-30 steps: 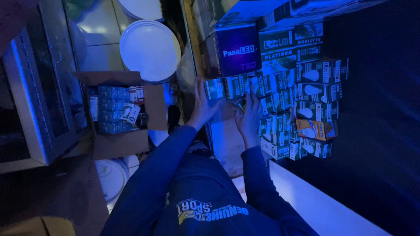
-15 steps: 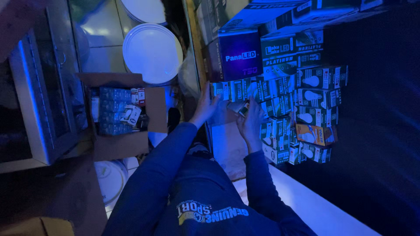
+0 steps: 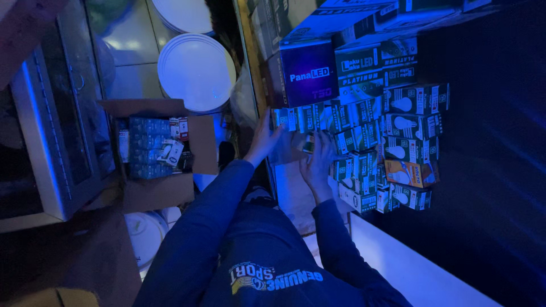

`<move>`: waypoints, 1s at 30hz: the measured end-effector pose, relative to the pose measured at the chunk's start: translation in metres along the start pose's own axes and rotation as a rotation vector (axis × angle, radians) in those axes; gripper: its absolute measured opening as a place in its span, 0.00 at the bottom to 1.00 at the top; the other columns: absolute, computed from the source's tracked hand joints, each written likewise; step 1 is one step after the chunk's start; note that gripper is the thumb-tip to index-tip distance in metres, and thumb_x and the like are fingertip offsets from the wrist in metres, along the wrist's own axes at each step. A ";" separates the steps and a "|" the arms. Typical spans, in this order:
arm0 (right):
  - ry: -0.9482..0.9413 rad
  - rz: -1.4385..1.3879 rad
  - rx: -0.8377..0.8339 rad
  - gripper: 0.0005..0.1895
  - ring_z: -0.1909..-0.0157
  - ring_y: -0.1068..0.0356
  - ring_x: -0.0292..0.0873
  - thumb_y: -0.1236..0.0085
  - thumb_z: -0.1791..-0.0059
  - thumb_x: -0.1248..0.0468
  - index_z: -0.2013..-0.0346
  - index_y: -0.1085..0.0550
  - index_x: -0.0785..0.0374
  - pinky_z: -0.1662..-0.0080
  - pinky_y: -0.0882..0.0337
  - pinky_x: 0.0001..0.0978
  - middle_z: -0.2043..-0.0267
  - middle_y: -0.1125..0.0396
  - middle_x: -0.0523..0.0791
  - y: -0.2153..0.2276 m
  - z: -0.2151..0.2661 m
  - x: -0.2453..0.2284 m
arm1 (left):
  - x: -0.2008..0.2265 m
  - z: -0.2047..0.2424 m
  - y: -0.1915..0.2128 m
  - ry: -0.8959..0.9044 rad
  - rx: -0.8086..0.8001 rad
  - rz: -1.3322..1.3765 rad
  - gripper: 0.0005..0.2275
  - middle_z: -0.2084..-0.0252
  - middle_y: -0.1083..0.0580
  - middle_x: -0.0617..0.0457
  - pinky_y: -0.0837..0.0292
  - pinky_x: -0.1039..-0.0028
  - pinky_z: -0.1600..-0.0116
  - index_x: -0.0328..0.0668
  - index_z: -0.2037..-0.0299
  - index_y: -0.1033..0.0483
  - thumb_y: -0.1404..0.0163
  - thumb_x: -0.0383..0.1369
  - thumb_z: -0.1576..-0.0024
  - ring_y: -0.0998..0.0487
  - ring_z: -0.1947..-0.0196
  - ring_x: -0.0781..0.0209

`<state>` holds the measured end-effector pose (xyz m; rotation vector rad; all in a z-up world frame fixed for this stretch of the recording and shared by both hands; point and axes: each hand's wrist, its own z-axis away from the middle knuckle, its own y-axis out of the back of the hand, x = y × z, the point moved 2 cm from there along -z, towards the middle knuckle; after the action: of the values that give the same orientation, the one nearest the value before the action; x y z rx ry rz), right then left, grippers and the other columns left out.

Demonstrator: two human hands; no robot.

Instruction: The person sorts and organizes various boxes of light bulbs on shelves and into a cardboard box.

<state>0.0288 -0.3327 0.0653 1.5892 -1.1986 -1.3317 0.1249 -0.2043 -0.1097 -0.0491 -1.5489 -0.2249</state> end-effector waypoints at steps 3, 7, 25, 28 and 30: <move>-0.004 0.008 0.087 0.39 0.29 0.51 0.67 0.39 0.55 0.62 0.32 0.41 0.67 0.32 0.51 0.62 0.30 0.51 0.60 -0.002 0.005 -0.012 | 0.004 0.004 0.002 0.009 -0.017 0.047 0.39 0.29 0.40 0.28 0.42 0.57 0.28 0.31 0.26 0.52 0.44 0.45 0.40 0.38 0.28 0.37; -0.023 -0.013 0.098 0.37 0.29 0.52 0.69 0.35 0.52 0.60 0.33 0.39 0.67 0.32 0.50 0.62 0.29 0.52 0.63 -0.016 0.008 -0.010 | 0.000 0.007 0.008 0.059 -0.043 0.084 0.39 0.28 0.39 0.31 0.43 0.58 0.27 0.34 0.25 0.51 0.44 0.46 0.40 0.38 0.27 0.39; -0.037 -0.031 0.140 0.30 0.29 0.47 0.62 0.40 0.55 0.71 0.38 0.32 0.60 0.30 0.44 0.57 0.34 0.46 0.56 -0.023 0.005 0.000 | -0.010 0.003 -0.010 0.081 0.021 0.043 0.39 0.34 0.34 0.32 0.37 0.58 0.30 0.35 0.25 0.49 0.42 0.44 0.42 0.32 0.32 0.39; -0.082 0.005 0.139 0.32 0.31 0.50 0.67 0.36 0.57 0.67 0.38 0.33 0.64 0.33 0.47 0.60 0.34 0.48 0.60 -0.023 0.004 -0.002 | -0.010 0.008 -0.006 0.058 -0.014 0.034 0.42 0.32 0.37 0.29 0.40 0.56 0.30 0.33 0.25 0.52 0.40 0.43 0.43 0.36 0.31 0.36; -0.053 0.030 0.160 0.32 0.30 0.49 0.66 0.33 0.55 0.62 0.39 0.34 0.64 0.33 0.46 0.59 0.32 0.47 0.59 -0.019 0.003 -0.005 | -0.010 0.009 -0.003 0.013 -0.032 0.043 0.44 0.31 0.38 0.29 0.40 0.55 0.29 0.33 0.25 0.54 0.39 0.43 0.44 0.37 0.30 0.35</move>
<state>0.0294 -0.3224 0.0485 1.6488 -1.3864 -1.2930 0.1151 -0.2041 -0.1201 -0.1053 -1.5302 -0.2155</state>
